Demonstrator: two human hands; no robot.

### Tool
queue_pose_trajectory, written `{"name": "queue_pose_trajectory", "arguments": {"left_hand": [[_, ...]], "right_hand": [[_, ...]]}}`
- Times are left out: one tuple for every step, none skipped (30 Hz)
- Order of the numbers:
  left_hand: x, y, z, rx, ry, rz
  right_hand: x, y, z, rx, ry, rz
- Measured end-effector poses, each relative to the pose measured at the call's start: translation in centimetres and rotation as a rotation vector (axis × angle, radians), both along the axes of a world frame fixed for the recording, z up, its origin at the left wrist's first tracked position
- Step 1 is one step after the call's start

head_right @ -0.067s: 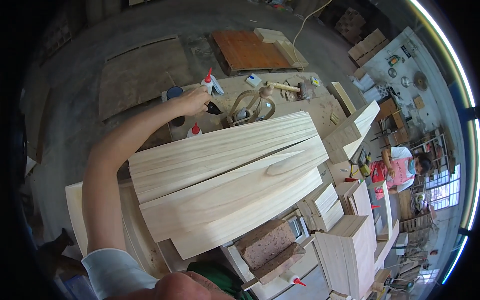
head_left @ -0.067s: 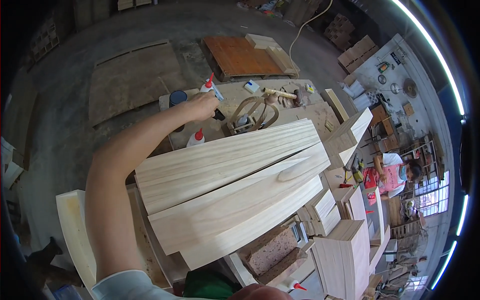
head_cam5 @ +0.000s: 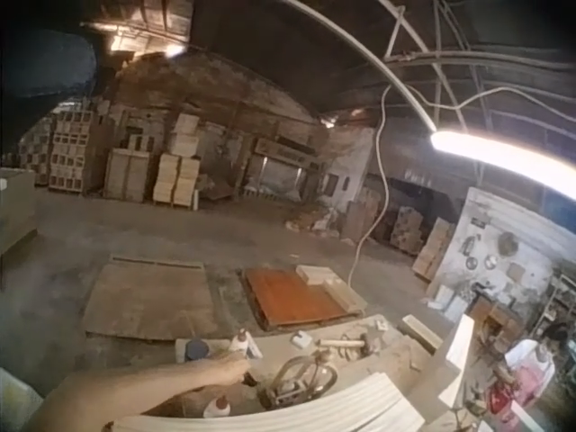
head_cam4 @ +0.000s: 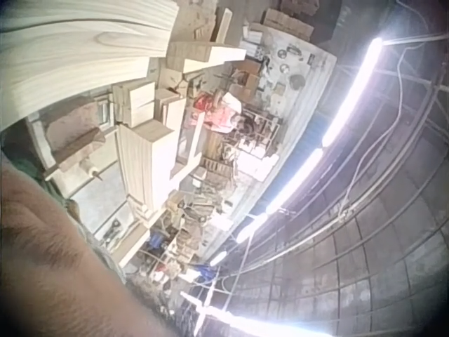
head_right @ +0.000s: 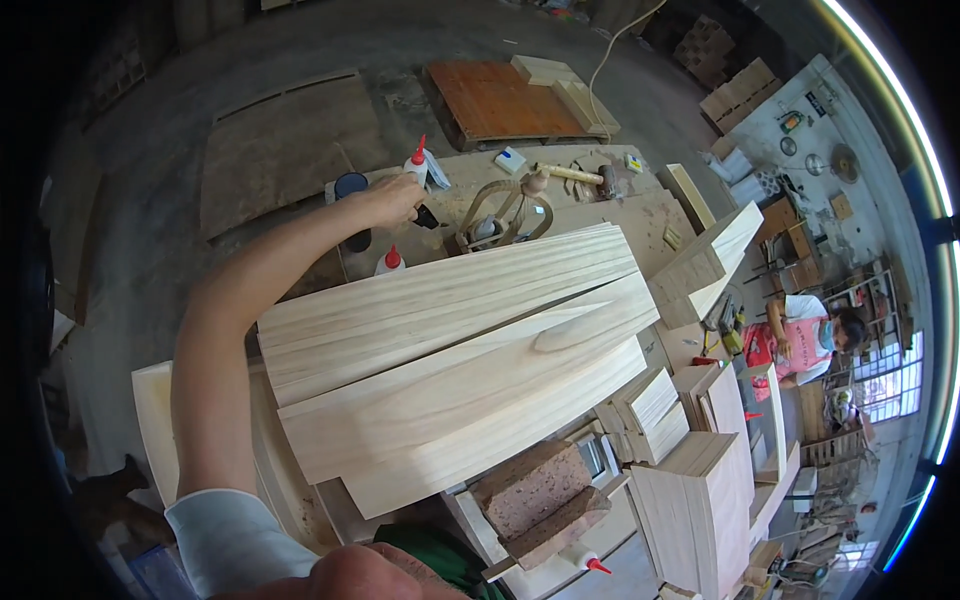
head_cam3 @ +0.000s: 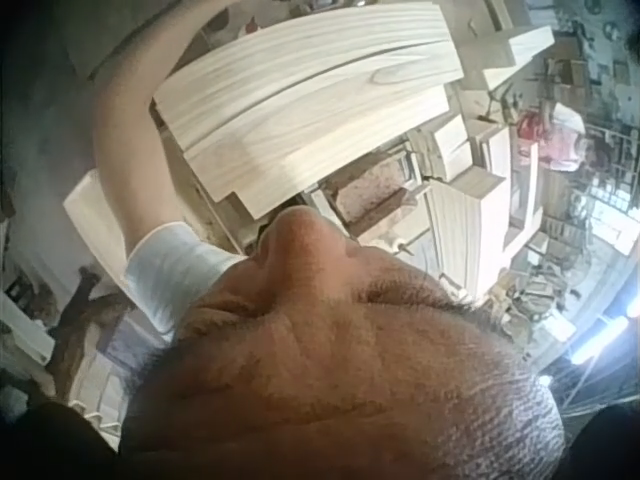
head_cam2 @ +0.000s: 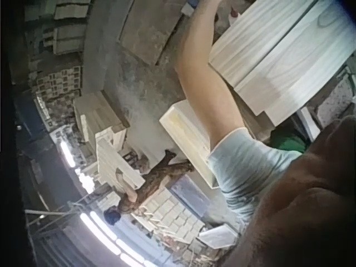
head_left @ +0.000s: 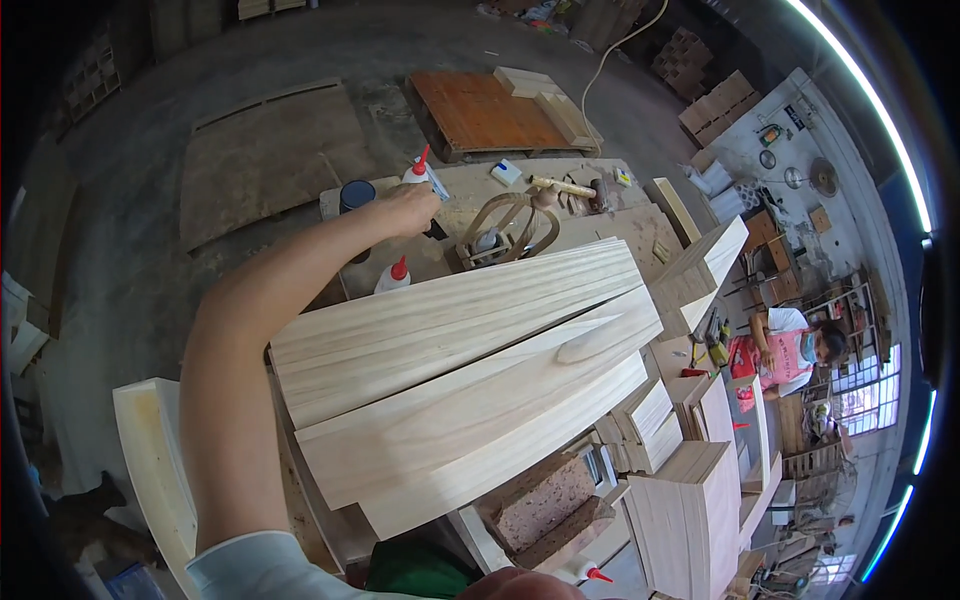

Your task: Assembling wooden boxes by applying glue to the edges and securing them with a pneumatic nail gun.

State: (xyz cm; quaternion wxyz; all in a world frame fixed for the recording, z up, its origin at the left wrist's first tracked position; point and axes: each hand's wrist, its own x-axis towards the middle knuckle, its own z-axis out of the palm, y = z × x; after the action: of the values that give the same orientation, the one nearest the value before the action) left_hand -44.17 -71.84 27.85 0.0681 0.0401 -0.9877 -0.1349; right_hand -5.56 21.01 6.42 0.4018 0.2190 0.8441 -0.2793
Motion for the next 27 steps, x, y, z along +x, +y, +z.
{"name": "queue_pose_trajectory", "arguments": {"left_hand": [[-0.9, -0.3, -0.6, -0.003, -0.003, 0.002], [-1.9, -0.4, -1.3, -0.130, -0.063, -0.013], [-2.8, -0.6, -2.0, -0.249, -0.121, -0.037], [-3.6, -0.7, -2.7, -0.265, -0.122, -0.036], [-4.3, -0.6, -3.4, -0.249, -0.190, 0.003], [-5.0, -0.5, -4.1, -0.228, -0.252, 0.035], [-5.4, -0.3, -4.7, -0.237, -0.252, 0.032], [-5.6, 0.0, -5.3, -0.168, -0.289, 0.054], [-5.8, 0.2, -5.8, -0.093, -0.332, 0.069], [-6.0, 0.5, -6.2, -0.102, -0.320, 0.055], [-6.2, 0.7, -6.6, -0.120, -0.363, 0.047], [-6.2, 0.9, -6.9, -0.128, -0.408, 0.028], [-6.3, 1.0, -7.2, -0.148, -0.405, 0.024], [-6.3, 1.1, -7.5, -0.113, -0.417, 0.046], [-6.3, 1.1, -7.8, -0.075, -0.432, 0.072], [-6.2, 1.1, -8.0, -0.078, -0.436, 0.063], [-6.1, 1.0, -8.2, -0.076, -0.465, 0.040], [-5.9, 0.9, -8.3, -0.067, -0.496, 0.010], [-5.7, 0.7, -8.1, -0.072, -0.501, 0.020], [-5.6, 0.5, -7.7, -0.060, -0.426, 0.038], [-5.3, 0.3, -7.1, -0.041, -0.372, 0.037], [-5.3, 0.0, -6.0, -0.039, -0.381, 0.020], [-5.3, -0.3, -4.5, -0.025, -0.405, -0.023], [-5.3, -0.6, -2.7, -0.041, -0.310, -0.052], [-4.9, -0.6, -1.0, -0.051, -0.212, -0.092], [-4.2, -0.4, 0.7, -0.045, -0.108, -0.078], [-3.8, -0.1, 2.5, -0.024, -0.022, -0.078]], "right_hand": [[0.0, -0.1, 0.0, 0.011, -0.017, -0.063], [0.1, -0.2, 0.1, 0.009, -0.021, -0.063], [0.2, -0.4, 0.0, 0.015, -0.036, -0.076], [0.1, -0.5, -0.1, 0.020, -0.042, -0.088], [0.2, -0.6, -0.3, 0.025, -0.046, -0.100], [0.3, -0.7, -0.5, 0.026, -0.050, -0.109], [0.3, -0.8, -0.7, 0.026, -0.049, -0.124], [0.5, -0.9, -0.9, 0.029, -0.051, -0.137], [0.6, -1.1, -1.1, 0.027, -0.049, -0.154], [0.9, -1.2, -1.2, 0.025, -0.048, -0.170], [1.1, -1.5, -1.4, 0.023, -0.048, -0.189], [1.4, -1.7, -1.5, 0.020, -0.045, -0.206], [1.7, -1.8, -1.5, 0.017, -0.047, -0.224], [2.1, -2.0, -1.6, 0.014, -0.049, -0.242], [2.4, -2.2, -1.6, 0.012, -0.051, -0.259], [2.7, -2.2, -1.7, 0.012, -0.054, -0.274], [3.0, -2.2, -1.7, 0.013, -0.058, -0.289], [3.3, -2.1, -1.7, 0.011, -0.064, -0.302], [3.6, -2.1, -1.8, 0.007, -0.067, -0.315], [3.8, -2.1, -1.9, 0.004, -0.071, -0.336], [4.0, -2.1, -2.0, 0.000, -0.074, -0.359], [4.0, -2.0, -2.0, -0.008, -0.078, -0.390], [3.9, -2.0, -2.0, -0.020, -0.079, -0.433], [3.7, -1.9, -1.8, -0.030, -0.079, -0.458], [3.2, -2.0, -1.8, -0.048, -0.075, -0.457], [2.9, -2.0, -1.3, -0.020, -0.068, -0.332], [2.1, -2.1, -0.9, 0.045, -0.057, 0.029]]}}
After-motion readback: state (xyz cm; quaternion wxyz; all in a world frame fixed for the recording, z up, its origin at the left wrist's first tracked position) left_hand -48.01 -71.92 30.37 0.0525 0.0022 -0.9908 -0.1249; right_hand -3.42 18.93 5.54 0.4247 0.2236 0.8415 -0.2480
